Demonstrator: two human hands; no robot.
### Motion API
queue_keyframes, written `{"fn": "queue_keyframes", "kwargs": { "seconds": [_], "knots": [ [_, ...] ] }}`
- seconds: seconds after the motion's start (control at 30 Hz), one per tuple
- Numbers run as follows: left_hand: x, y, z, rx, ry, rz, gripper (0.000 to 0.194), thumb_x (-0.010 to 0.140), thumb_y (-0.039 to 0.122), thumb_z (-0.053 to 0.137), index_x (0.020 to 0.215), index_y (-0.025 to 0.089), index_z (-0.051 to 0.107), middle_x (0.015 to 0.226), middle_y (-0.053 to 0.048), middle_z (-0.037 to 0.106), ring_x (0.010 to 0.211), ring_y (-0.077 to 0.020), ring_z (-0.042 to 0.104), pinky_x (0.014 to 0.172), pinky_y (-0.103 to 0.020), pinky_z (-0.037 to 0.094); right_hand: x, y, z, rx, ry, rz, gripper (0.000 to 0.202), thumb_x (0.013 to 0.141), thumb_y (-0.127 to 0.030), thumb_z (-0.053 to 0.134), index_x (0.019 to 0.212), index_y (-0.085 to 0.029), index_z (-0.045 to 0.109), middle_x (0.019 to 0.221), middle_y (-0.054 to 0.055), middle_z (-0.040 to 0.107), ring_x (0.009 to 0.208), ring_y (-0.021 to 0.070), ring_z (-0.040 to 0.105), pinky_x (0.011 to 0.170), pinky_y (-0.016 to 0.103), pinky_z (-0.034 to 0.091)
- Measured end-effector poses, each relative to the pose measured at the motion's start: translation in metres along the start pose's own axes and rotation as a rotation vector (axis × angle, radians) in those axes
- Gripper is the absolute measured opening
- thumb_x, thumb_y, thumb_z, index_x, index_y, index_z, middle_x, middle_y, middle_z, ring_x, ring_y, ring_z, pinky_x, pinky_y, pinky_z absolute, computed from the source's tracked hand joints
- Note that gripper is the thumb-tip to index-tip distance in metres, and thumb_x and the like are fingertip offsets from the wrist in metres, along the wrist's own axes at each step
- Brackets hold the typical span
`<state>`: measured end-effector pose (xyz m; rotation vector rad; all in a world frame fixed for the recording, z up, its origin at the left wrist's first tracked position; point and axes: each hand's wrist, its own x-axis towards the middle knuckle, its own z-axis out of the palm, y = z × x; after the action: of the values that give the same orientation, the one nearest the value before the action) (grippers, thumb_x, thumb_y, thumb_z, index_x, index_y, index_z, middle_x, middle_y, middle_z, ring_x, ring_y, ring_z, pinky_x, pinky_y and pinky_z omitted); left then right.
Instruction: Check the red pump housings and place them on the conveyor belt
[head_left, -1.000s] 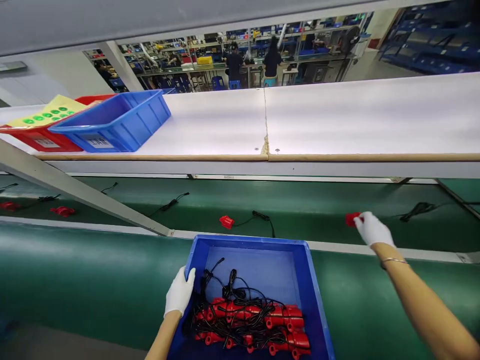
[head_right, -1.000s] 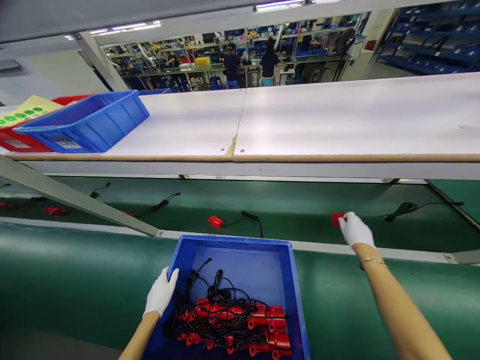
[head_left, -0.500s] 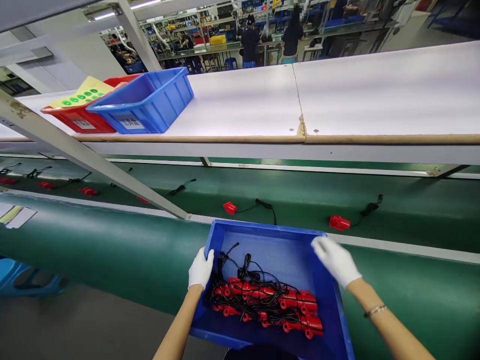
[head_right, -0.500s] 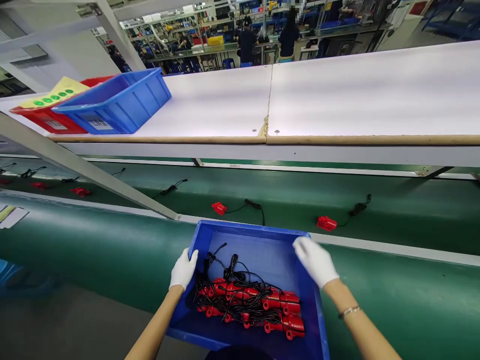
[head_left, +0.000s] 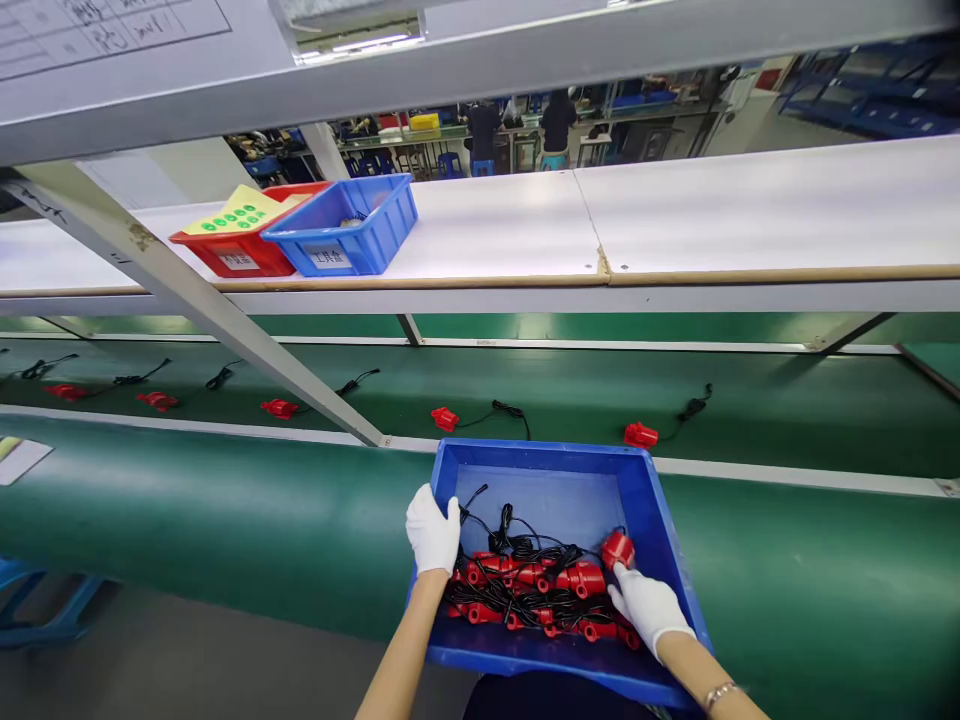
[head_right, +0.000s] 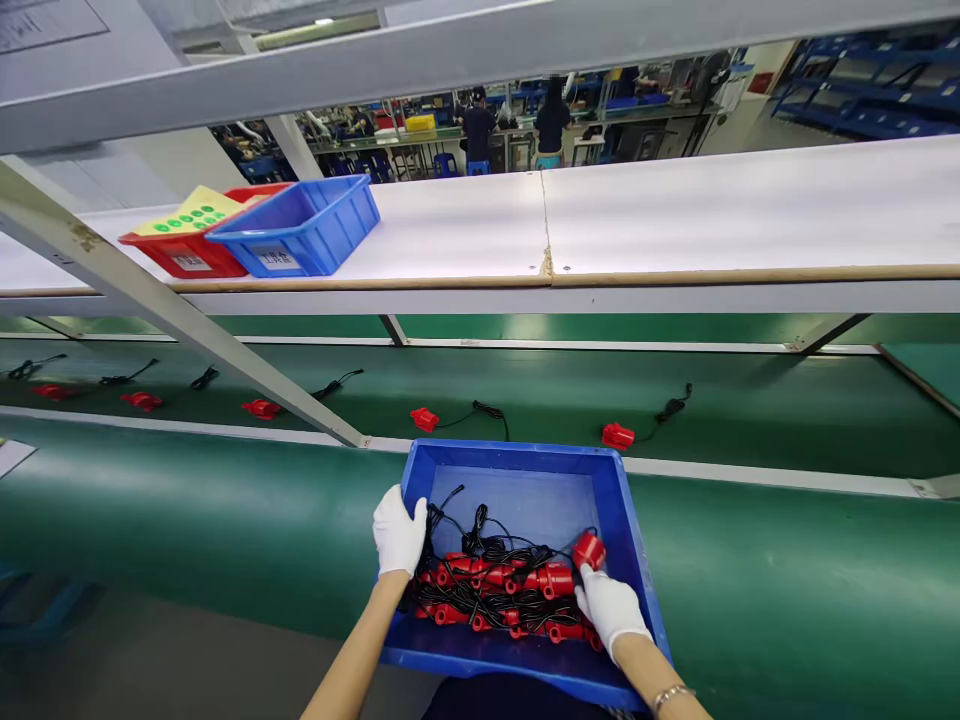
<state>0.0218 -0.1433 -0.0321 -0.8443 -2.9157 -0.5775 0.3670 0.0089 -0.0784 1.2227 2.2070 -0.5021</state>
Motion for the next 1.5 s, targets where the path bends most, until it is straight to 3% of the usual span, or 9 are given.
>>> {"fn": "queue_keyframes", "kwargs": {
  "seconds": [0.23, 0.53, 0.77, 0.93, 1.07, 1.17, 1.27, 1.4, 1.5],
  "knots": [
    [-0.022, 0.013, 0.001, -0.054, 0.16, 0.11, 0.047, 0.093, 0.037, 0.05, 0.127, 0.005, 0.057, 0.133, -0.024, 0.054, 0.127, -0.0354, 0.049, 0.106, -0.052, 0.041, 0.025, -0.014, -0.01, -0.012, 0.168, -0.003, 0.039, 0.1, -0.04, 0.05, 0.129, -0.014, 0.054, 0.111, 0.007, 0.064, 0.093, 0.0157, 0.064, 0.083, 0.036, 0.056],
    [-0.052, 0.05, -0.006, -0.183, 0.114, 0.257, 0.041, 0.093, 0.033, 0.053, 0.127, 0.01, 0.058, 0.134, -0.02, 0.054, 0.126, -0.0318, 0.05, 0.107, -0.051, 0.042, 0.035, -0.006, -0.029, -0.093, 0.196, 0.045, 0.032, 0.097, -0.034, 0.056, 0.124, -0.017, 0.058, 0.123, 0.009, 0.058, 0.104, 0.0181, 0.061, 0.086, 0.037, 0.055],
    [-0.086, 0.096, 0.002, -0.462, -0.301, 0.26, 0.038, 0.094, 0.03, 0.048, 0.127, 0.014, 0.058, 0.136, -0.017, 0.055, 0.13, -0.0312, 0.048, 0.111, -0.055, 0.036, 0.029, -0.007, -0.046, 0.021, 0.085, 0.083, 0.035, 0.096, -0.037, 0.058, 0.122, -0.013, 0.059, 0.115, 0.008, 0.063, 0.099, 0.0174, 0.063, 0.088, 0.038, 0.055],
    [-0.103, 0.115, -0.002, -0.546, -0.505, 0.324, 0.036, 0.091, 0.028, 0.052, 0.125, 0.02, 0.062, 0.131, -0.011, 0.061, 0.124, -0.0254, 0.055, 0.11, -0.047, 0.043, 0.011, -0.001, -0.091, 0.21, 0.031, -0.015, 0.027, 0.097, -0.034, 0.055, 0.111, -0.012, 0.06, 0.097, 0.005, 0.066, 0.085, 0.0138, 0.064, 0.081, 0.033, 0.053],
    [-0.111, 0.138, -0.019, -0.738, -0.732, 0.393, 0.09, 0.073, 0.049, 0.077, 0.149, 0.021, 0.037, 0.152, -0.015, 0.042, 0.14, -0.0311, 0.039, 0.118, -0.049, 0.032, -0.03, 0.0, -0.153, 0.405, 0.065, -0.181, 0.027, 0.101, -0.038, 0.039, 0.092, -0.017, 0.053, 0.074, -0.001, 0.063, 0.07, 0.0109, 0.059, 0.07, 0.024, 0.046],
    [-0.112, 0.167, -0.045, -1.063, -0.741, 0.295, 0.117, 0.069, 0.066, 0.074, 0.155, 0.016, 0.013, 0.15, -0.02, 0.04, 0.135, -0.0308, 0.045, 0.116, -0.047, 0.034, -0.073, -0.016, -0.197, 0.607, 0.112, -0.296, 0.037, 0.099, -0.052, 0.036, 0.085, -0.02, 0.047, 0.07, -0.003, 0.061, 0.068, 0.0103, 0.056, 0.065, 0.021, 0.043],
    [-0.104, 0.197, -0.078, -1.315, -0.581, 0.004, 0.07, 0.093, 0.064, 0.043, 0.147, 0.021, 0.031, 0.132, -0.012, 0.054, 0.118, -0.0205, 0.056, 0.109, -0.038, 0.04, -0.109, -0.038, -0.223, 0.897, 0.168, -0.363, 0.038, 0.095, -0.058, 0.04, 0.092, -0.021, 0.05, 0.07, -0.003, 0.059, 0.062, 0.0111, 0.052, 0.061, 0.023, 0.043],
    [-0.092, 0.219, -0.114, -1.664, -0.657, -0.496, 0.062, 0.091, 0.074, 0.032, 0.114, 0.022, 0.058, 0.086, -0.002, 0.062, 0.09, -0.0187, 0.062, 0.092, -0.034, 0.05, -0.132, -0.056, -0.214, 0.894, 0.412, -0.305, 0.042, 0.09, -0.056, 0.046, 0.114, -0.022, 0.054, 0.087, 0.001, 0.066, 0.073, 0.0152, 0.06, 0.069, 0.028, 0.049],
    [-0.091, 0.221, -0.126, -1.751, -0.63, -0.575, 0.058, 0.088, 0.074, 0.042, 0.104, 0.022, 0.062, 0.081, -0.001, 0.06, 0.082, -0.0168, 0.06, 0.089, -0.031, 0.048, -0.137, -0.063, -0.195, 0.772, 0.403, -0.296, 0.045, 0.086, -0.055, 0.052, 0.118, -0.024, 0.057, 0.1, 0.003, 0.069, 0.08, 0.0174, 0.065, 0.073, 0.03, 0.052]
  ]
}}
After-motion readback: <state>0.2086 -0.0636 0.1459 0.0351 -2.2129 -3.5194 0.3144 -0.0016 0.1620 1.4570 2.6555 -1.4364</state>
